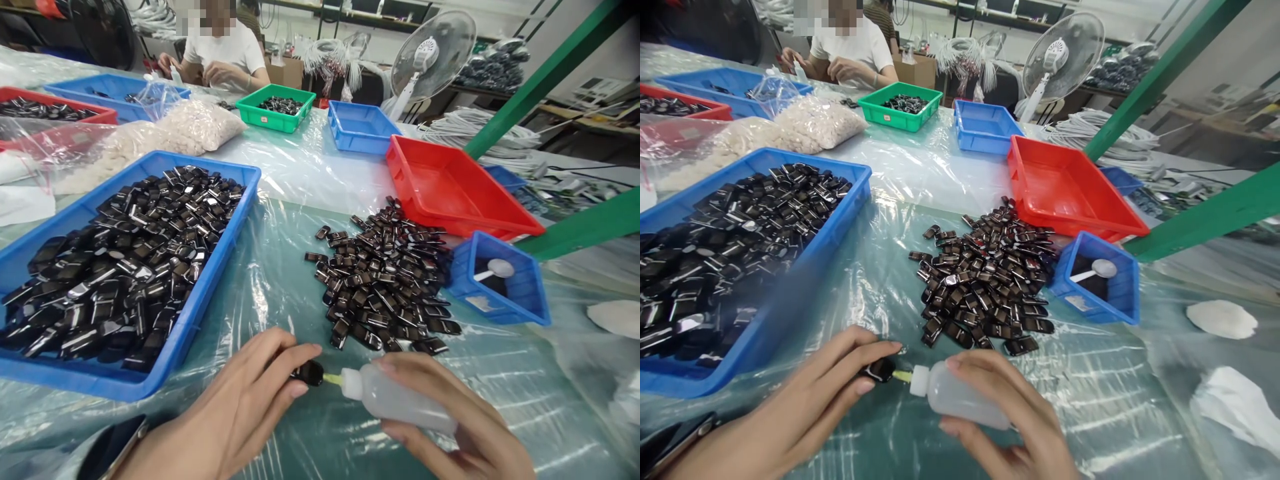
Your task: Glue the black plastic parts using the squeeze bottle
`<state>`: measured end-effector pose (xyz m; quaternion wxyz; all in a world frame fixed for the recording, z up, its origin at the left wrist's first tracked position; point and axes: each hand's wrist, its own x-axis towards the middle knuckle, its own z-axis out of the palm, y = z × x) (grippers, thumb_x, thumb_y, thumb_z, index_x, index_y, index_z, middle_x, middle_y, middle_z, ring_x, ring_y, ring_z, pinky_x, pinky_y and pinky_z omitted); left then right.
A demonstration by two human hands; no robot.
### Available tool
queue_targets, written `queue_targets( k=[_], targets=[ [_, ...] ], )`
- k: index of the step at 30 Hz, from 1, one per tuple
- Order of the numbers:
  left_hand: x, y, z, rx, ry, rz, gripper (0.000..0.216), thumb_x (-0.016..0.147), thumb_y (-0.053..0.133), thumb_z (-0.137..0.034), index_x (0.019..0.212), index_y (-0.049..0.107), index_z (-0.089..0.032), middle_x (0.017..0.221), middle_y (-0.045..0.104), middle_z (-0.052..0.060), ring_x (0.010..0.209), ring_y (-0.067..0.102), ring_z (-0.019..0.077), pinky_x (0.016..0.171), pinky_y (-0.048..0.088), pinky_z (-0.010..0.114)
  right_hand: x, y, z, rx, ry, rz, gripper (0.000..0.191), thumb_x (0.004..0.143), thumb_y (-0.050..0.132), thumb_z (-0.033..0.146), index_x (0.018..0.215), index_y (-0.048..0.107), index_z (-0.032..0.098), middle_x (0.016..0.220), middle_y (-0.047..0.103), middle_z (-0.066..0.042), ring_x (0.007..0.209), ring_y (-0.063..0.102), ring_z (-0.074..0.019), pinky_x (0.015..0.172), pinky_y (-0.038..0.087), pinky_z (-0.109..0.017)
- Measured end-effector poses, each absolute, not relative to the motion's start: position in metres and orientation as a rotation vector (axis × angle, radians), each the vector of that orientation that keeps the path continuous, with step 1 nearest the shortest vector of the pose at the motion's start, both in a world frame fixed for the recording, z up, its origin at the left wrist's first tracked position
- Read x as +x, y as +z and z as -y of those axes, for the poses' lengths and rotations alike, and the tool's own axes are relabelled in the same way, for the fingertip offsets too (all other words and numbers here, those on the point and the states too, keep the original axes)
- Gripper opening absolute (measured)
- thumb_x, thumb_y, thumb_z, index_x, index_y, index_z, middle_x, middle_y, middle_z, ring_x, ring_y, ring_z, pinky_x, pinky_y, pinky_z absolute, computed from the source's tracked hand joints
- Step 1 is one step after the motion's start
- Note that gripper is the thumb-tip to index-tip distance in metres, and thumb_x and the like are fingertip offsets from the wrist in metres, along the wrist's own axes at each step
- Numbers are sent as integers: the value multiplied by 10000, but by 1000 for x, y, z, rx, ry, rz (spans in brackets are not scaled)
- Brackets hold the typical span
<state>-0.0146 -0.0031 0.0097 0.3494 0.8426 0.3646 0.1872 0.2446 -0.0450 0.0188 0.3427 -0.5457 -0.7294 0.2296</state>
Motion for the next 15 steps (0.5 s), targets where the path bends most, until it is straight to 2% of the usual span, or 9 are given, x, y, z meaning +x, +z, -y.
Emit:
queue_targets(
  k=[7,15],
  targets=[
    [-16,6,4,2175,493,-898,326,1054,316,-262,1374,372,-274,1172,470,73,1045,542,197,909,479,294,249,20,46,-1412,622,1920,448,778,752,209,1147,629,430,1100,708,38,958,724,-158,733,599,-164],
    [-14,4,4,2226,578,-891,321,1056,301,-281,1350,422,-237,1100,516,80,943,564,205,806,507,308,250,19,47,-1412,592,1920,444,765,766,213,1142,645,416,1096,720,37,959,720,-157,782,590,-178]
  ],
)
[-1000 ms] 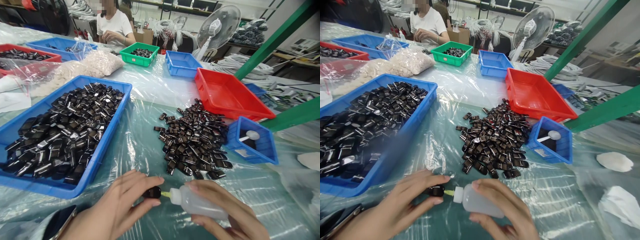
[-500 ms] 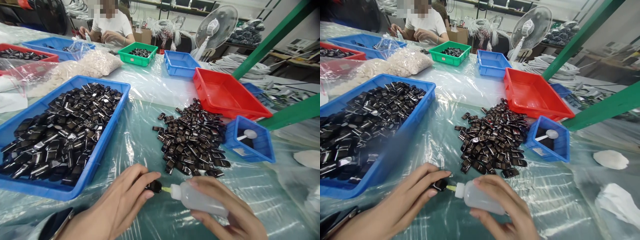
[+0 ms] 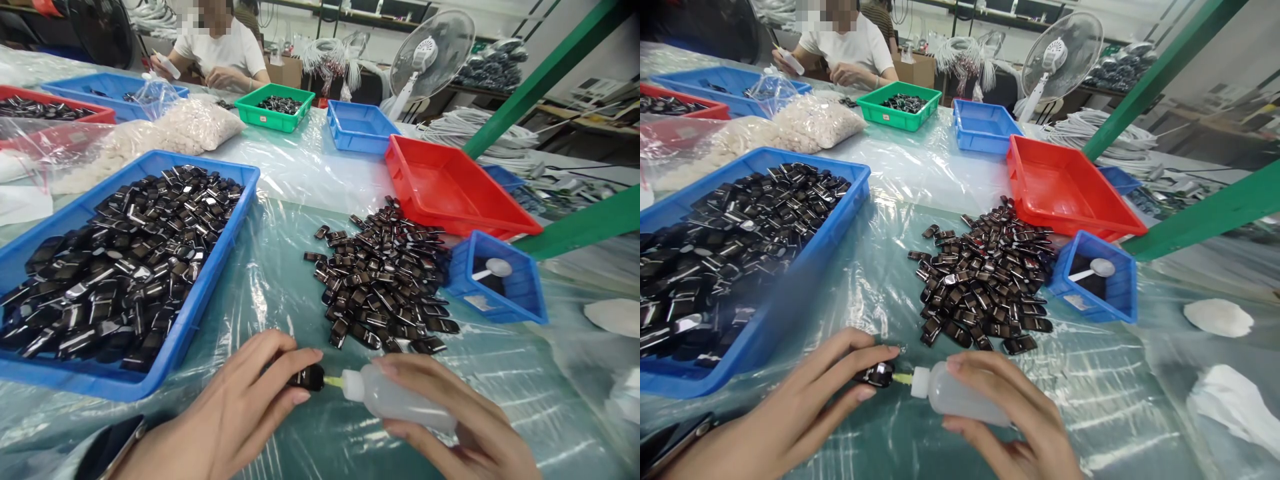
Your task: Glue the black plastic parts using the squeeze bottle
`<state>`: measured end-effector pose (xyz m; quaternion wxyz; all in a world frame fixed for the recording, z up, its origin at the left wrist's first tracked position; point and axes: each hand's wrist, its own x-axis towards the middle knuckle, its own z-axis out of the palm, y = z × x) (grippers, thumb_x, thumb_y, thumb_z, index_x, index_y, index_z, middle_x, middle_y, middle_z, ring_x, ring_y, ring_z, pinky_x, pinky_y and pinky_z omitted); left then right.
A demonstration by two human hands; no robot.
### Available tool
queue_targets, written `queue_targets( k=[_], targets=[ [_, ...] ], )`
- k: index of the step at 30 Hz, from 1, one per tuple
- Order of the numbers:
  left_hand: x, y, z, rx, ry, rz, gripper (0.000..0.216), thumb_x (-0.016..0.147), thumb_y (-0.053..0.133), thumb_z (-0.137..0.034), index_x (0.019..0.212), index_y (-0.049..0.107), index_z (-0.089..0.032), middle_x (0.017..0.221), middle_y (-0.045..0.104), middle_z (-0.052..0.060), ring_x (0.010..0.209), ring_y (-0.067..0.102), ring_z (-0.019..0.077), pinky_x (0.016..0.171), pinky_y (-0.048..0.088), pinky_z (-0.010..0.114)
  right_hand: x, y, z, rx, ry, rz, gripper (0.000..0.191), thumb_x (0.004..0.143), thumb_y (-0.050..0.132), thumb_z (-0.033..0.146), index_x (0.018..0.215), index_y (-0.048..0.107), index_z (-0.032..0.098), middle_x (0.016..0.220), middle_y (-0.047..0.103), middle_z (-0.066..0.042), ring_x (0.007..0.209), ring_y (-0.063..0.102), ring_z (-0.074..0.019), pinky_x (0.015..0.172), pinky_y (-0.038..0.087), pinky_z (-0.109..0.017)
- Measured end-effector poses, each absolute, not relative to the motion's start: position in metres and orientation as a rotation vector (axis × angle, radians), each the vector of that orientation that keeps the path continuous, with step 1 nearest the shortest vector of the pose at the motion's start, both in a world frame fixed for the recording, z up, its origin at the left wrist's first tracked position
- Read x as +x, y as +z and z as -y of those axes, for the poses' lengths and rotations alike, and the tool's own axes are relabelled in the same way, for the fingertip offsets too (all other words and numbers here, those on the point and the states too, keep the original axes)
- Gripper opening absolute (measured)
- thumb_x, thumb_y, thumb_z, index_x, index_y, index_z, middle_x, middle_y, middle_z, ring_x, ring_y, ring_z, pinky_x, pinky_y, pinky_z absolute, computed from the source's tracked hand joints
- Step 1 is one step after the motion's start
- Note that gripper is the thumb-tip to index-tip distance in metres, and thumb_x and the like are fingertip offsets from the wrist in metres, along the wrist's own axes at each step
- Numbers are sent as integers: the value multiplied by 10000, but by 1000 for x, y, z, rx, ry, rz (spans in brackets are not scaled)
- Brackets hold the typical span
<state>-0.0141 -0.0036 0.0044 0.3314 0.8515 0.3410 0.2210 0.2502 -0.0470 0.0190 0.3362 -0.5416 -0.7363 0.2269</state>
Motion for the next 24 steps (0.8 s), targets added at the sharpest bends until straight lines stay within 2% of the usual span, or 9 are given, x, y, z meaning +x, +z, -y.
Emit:
queue_targets(
  k=[10,13,16,19,21,24],
  targets=[
    [-14,4,4,2215,576,-884,313,1056,315,-270,1350,418,-242,1107,522,64,963,556,193,825,485,282,250,18,48,-1434,639,1894,454,787,741,229,1164,631,455,1121,708,41,957,720,-157,722,594,-161],
    [-15,3,5,2235,590,-887,317,1041,359,-227,1350,427,-237,1122,526,63,988,557,195,844,485,276,251,18,48,-1448,668,1857,436,776,748,248,1137,640,467,1093,719,51,956,715,-157,751,587,-169],
    [-16,4,5,2183,637,-978,328,1025,393,-218,1344,436,-279,1155,536,46,1032,559,195,875,481,270,250,17,44,-1516,707,1762,345,793,722,272,1078,665,458,1041,729,54,907,720,-155,721,588,-172],
    [-13,6,5,2014,762,-1167,300,1031,367,-270,1309,464,-324,1178,554,29,1092,546,210,902,474,290,247,17,41,-1619,790,1552,162,849,651,374,1006,685,404,946,737,39,803,721,-134,643,572,-138],
    [-11,8,5,1894,843,-1258,292,1033,339,-285,1285,484,-314,1164,569,38,1099,540,226,899,472,313,241,15,41,-1660,856,1355,165,874,603,461,991,669,364,931,740,27,804,710,-127,694,565,-139],
    [-9,9,3,1770,894,-1278,284,1036,321,-279,1267,485,-293,1105,580,47,1053,547,228,880,462,328,231,7,43,-1613,938,1145,269,898,562,504,1126,575,362,1094,723,6,971,694,-137,849,546,-184]
  ],
)
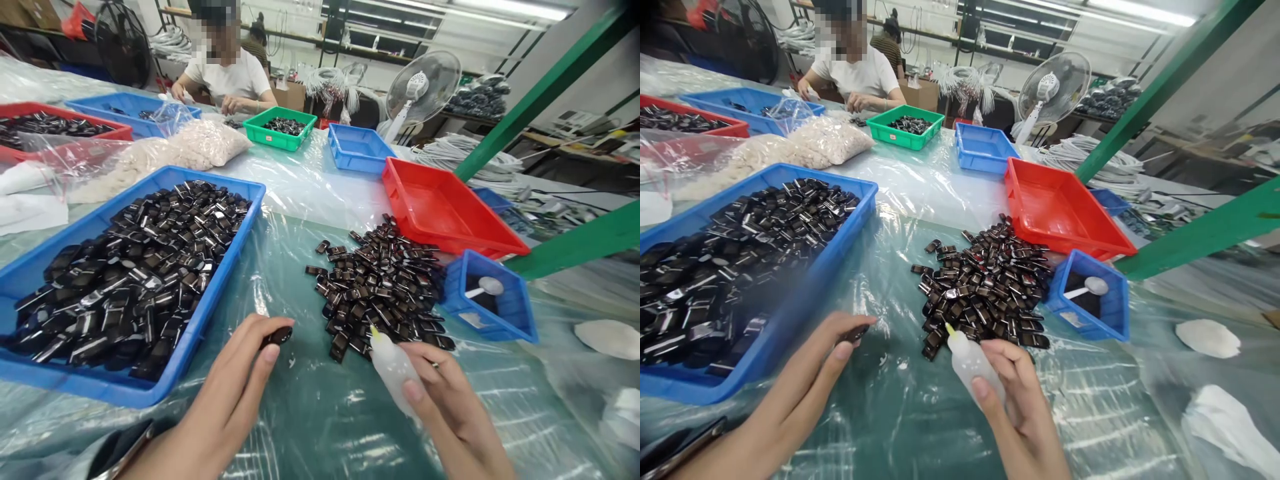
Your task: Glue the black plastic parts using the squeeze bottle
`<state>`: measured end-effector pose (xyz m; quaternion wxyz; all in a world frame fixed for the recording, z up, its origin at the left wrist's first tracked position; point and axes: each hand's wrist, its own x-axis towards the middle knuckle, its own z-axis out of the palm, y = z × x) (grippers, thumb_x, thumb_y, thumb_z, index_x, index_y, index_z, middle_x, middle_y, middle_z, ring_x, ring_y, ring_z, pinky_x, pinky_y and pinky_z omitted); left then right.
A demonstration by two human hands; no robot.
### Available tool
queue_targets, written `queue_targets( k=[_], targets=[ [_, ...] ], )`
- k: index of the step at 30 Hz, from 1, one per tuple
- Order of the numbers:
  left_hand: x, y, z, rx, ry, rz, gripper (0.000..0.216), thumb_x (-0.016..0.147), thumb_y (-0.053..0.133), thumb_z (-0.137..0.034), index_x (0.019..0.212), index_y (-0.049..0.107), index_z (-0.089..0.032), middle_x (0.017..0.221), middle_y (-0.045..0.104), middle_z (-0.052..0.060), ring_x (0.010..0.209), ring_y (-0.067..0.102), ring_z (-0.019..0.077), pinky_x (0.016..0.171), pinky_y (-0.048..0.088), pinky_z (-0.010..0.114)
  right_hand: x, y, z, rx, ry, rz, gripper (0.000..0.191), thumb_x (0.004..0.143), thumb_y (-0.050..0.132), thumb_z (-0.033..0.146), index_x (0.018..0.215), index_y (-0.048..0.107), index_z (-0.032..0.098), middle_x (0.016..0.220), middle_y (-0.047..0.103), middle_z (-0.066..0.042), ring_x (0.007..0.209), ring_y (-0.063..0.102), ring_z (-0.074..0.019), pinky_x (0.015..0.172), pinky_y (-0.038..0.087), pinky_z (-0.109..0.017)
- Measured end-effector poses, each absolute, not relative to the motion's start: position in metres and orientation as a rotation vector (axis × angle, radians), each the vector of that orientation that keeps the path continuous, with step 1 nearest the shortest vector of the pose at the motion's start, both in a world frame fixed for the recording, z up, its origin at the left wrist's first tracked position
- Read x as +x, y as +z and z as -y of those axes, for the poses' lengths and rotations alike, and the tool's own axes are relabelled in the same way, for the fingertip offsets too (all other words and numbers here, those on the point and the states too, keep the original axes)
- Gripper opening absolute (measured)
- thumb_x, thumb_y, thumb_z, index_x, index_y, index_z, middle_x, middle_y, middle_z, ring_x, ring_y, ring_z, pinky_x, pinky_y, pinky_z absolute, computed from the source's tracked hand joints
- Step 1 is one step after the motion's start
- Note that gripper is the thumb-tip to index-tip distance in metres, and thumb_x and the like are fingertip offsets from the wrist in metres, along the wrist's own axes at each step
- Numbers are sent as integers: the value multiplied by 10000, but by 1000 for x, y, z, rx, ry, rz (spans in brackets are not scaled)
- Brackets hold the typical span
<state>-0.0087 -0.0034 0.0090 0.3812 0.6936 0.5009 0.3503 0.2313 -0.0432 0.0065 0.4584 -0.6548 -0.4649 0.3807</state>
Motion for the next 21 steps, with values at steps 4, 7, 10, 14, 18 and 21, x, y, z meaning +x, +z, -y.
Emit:
queue_targets(
  k=[4,7,10,14,18,21],
  targets=[
    [-9,7,2,1730,889,-1222,266,1039,330,-282,1270,459,-313,1114,567,28,1055,535,212,904,425,327,220,-12,40,-1444,931,1316,353,934,559,379,1272,458,373,1295,635,-36,1164,631,-155,929,527,-236],
    [-10,6,2,1738,867,-1187,262,1042,334,-298,1277,446,-323,1161,550,21,1111,509,213,934,398,330,215,-20,31,-1386,742,1536,302,957,507,262,1248,462,331,1188,674,-57,1077,682,-155,862,569,-238],
    [-10,5,3,1719,904,-1171,258,1044,331,-316,1276,444,-329,1172,545,17,1129,498,214,940,387,329,216,-20,26,-1380,512,1650,365,925,538,181,1267,453,277,1167,656,-90,1056,676,-175,841,579,-264],
    [-10,4,3,1692,1005,-1149,261,1045,325,-299,1277,442,-328,1136,538,17,1082,508,204,915,390,318,216,-15,36,-1255,139,1705,500,824,646,55,1249,489,269,1106,584,-62,1037,591,-191,871,516,-317],
    [-9,2,3,1717,1068,-1119,272,1046,311,-254,1280,433,-320,1141,524,20,1090,499,199,933,377,320,195,-16,47,-1137,52,1992,313,894,521,25,1085,636,244,960,668,-44,877,649,-198,761,537,-338],
    [-9,2,3,1746,1084,-1091,251,1039,321,-235,1250,442,-299,1168,521,34,1118,490,209,953,372,336,173,-22,37,-1163,-29,2288,361,941,435,47,1260,576,140,1180,660,-173,1027,662,-282,751,580,-396]
  ],
)
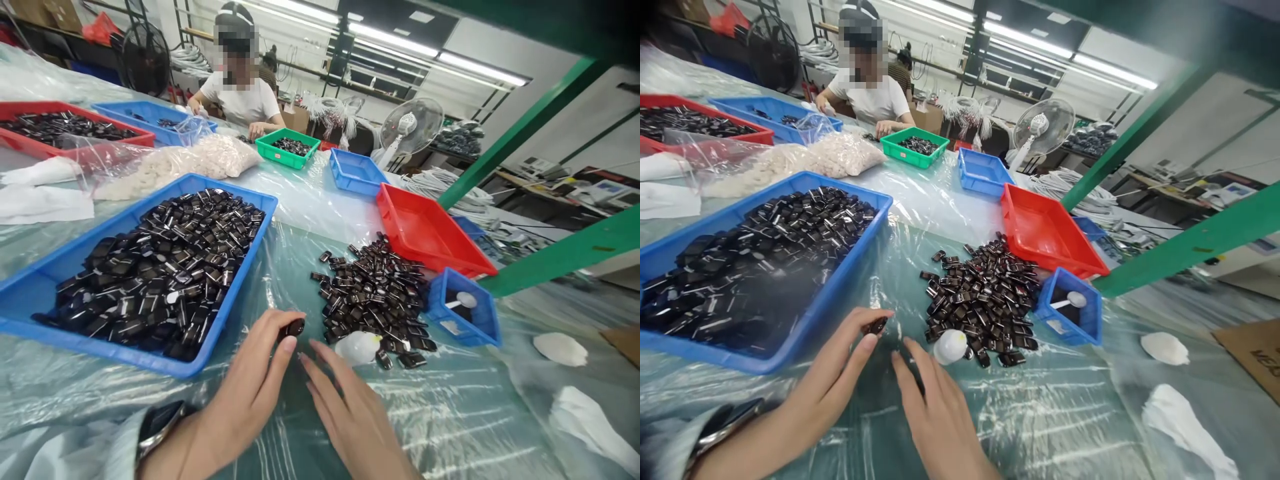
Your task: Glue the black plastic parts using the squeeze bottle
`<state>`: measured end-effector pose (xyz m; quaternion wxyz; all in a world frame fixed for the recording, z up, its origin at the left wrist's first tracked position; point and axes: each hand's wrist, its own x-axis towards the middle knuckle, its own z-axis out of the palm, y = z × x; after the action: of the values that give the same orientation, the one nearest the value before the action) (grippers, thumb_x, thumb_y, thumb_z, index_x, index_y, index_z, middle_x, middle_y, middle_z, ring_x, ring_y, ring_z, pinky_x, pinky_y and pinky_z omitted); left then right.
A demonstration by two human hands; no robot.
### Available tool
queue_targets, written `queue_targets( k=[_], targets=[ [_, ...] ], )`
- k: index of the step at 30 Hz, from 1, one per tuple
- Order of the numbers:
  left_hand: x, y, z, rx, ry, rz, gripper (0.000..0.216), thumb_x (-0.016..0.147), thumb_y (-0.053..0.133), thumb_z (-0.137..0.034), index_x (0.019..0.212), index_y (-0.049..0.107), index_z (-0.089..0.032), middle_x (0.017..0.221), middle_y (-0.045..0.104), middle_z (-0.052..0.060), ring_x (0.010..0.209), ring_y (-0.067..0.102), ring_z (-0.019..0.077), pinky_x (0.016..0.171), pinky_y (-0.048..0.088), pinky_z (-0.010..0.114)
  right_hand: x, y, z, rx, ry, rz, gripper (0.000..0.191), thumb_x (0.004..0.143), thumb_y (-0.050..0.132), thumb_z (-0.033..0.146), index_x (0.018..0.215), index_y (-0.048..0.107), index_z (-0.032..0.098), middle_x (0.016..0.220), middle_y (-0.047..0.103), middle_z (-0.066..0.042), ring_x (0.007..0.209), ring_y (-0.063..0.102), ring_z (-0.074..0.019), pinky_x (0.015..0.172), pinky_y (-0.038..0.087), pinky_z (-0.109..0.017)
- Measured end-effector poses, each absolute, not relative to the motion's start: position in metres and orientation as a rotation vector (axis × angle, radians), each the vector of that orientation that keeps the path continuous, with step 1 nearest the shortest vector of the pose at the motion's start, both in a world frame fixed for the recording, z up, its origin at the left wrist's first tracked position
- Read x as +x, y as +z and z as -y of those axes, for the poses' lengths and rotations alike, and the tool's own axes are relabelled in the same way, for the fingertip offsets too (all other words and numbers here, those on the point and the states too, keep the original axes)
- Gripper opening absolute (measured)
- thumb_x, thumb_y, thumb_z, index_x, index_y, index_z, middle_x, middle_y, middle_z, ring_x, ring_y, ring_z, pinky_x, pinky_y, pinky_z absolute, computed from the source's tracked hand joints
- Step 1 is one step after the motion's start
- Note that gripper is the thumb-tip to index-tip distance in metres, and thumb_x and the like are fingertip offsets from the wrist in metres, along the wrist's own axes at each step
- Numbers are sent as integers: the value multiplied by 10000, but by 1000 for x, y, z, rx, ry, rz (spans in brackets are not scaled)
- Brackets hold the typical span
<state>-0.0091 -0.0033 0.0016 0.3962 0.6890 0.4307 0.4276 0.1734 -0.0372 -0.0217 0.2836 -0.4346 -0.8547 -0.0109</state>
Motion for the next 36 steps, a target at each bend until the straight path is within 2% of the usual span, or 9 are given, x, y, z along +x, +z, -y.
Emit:
queue_targets(
  k=[3,6,10,12,15,18,25,32,36],
  targets=[
    [-10,2,5,1800,1072,-1045,242,1035,330,-224,1236,446,-293,1142,534,39,1096,506,211,944,386,342,161,-25,21,-1178,2,2341,294,947,432,66,1156,632,117,1069,696,-182,941,676,-311,669,592,-432],
    [-12,2,7,1854,1051,-999,253,1029,354,-219,1252,446,-296,1150,545,48,1093,515,220,940,398,354,157,-20,14,-1167,111,2305,275,964,405,107,962,675,156,861,705,-124,758,668,-268,575,574,-395],
    [-15,-1,9,1998,1054,-955,308,1026,351,-189,1313,390,-293,1224,534,70,1137,508,234,956,407,369,160,3,20,-1195,360,2110,212,961,437,125,912,622,216,846,673,-62,757,659,-198,651,566,-330],
    [-16,-3,9,2103,1048,-939,317,1027,352,-192,1331,374,-279,1221,534,80,1118,521,235,936,424,362,162,18,25,-1208,493,1982,159,974,446,161,918,576,232,841,656,-33,714,656,-156,616,561,-273],
    [-15,-4,8,2212,1073,-940,292,1042,322,-226,1325,392,-243,1176,548,91,1059,541,234,897,440,356,165,35,31,-1187,1015,1560,120,960,528,311,894,599,240,781,651,1,620,627,-118,568,541,-227],
    [-15,-3,9,2295,1067,-918,283,1053,292,-238,1306,417,-229,1123,567,90,1002,560,224,867,445,348,164,40,34,-1112,1480,1061,169,852,682,401,822,665,235,699,629,27,622,592,-101,619,516,-214],
    [-14,3,8,2461,1070,-950,284,1064,252,-277,1242,456,-192,1055,623,89,926,633,187,792,512,273,160,35,33,-1067,1637,918,186,826,715,396,816,661,218,657,584,45,618,566,-86,610,486,-200],
    [-13,6,6,2569,1118,-936,287,1063,274,-285,1205,499,-178,979,692,95,826,683,194,695,540,281,160,27,30,-991,1765,821,233,798,739,411,858,611,225,684,520,63,625,572,-74,604,489,-185],
    [-13,7,8,2700,1170,-876,278,1061,293,-232,1207,506,-130,915,717,90,742,672,186,645,520,278,156,20,33,-981,1840,801,313,773,729,485,891,589,232,622,508,63,532,528,-84,496,465,-194]
  ],
)
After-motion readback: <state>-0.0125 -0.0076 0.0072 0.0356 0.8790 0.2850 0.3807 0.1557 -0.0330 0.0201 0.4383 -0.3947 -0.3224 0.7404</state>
